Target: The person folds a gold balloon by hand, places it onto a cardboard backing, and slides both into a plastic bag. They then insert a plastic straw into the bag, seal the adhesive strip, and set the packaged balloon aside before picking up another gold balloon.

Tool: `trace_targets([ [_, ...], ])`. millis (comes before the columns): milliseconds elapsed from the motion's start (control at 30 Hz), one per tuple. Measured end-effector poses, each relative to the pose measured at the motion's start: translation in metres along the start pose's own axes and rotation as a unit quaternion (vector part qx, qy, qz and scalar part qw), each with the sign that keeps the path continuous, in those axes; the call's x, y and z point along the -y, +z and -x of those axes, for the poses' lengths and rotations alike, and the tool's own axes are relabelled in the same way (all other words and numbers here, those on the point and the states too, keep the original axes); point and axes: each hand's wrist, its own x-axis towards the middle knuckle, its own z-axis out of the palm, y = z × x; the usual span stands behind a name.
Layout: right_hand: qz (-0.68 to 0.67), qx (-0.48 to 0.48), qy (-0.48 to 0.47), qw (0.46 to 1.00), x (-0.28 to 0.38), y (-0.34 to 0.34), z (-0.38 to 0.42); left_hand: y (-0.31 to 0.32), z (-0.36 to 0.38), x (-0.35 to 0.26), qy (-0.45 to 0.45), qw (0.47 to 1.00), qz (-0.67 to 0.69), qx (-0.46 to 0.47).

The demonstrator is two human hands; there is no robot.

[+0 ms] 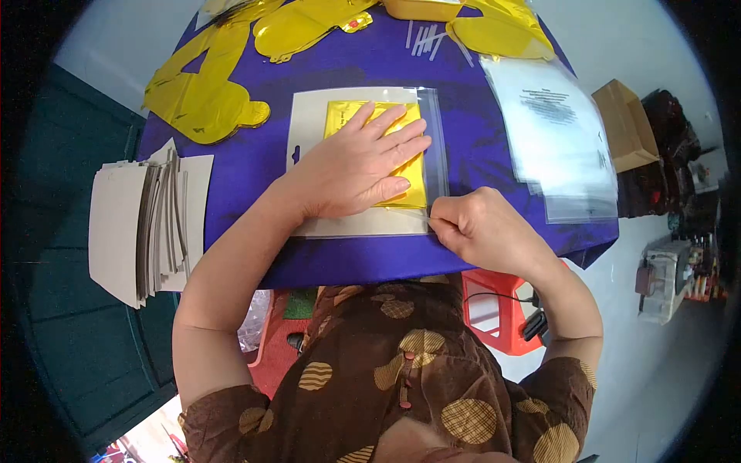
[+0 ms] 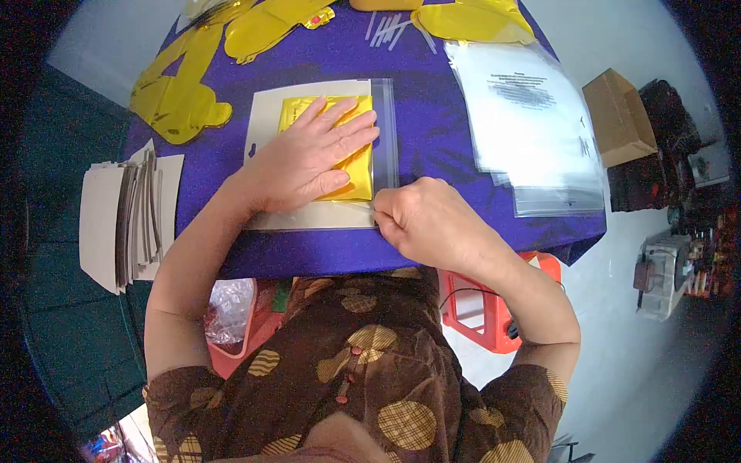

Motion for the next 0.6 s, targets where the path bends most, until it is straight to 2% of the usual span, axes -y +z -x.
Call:
trace_targets([
  [400, 0.005, -0.033, -0.004, 0.999, 0.000, 0.005, 0.000, 0.001, 0.000, 0.001, 0.003, 1.000, 0.008, -0.004],
  [600, -0.050, 0.025, 0.001, 0.998, -0.007, -0.004, 0.001, -0.001, 0.001, 0.001, 0.006, 1.000, 0.016, -0.006],
])
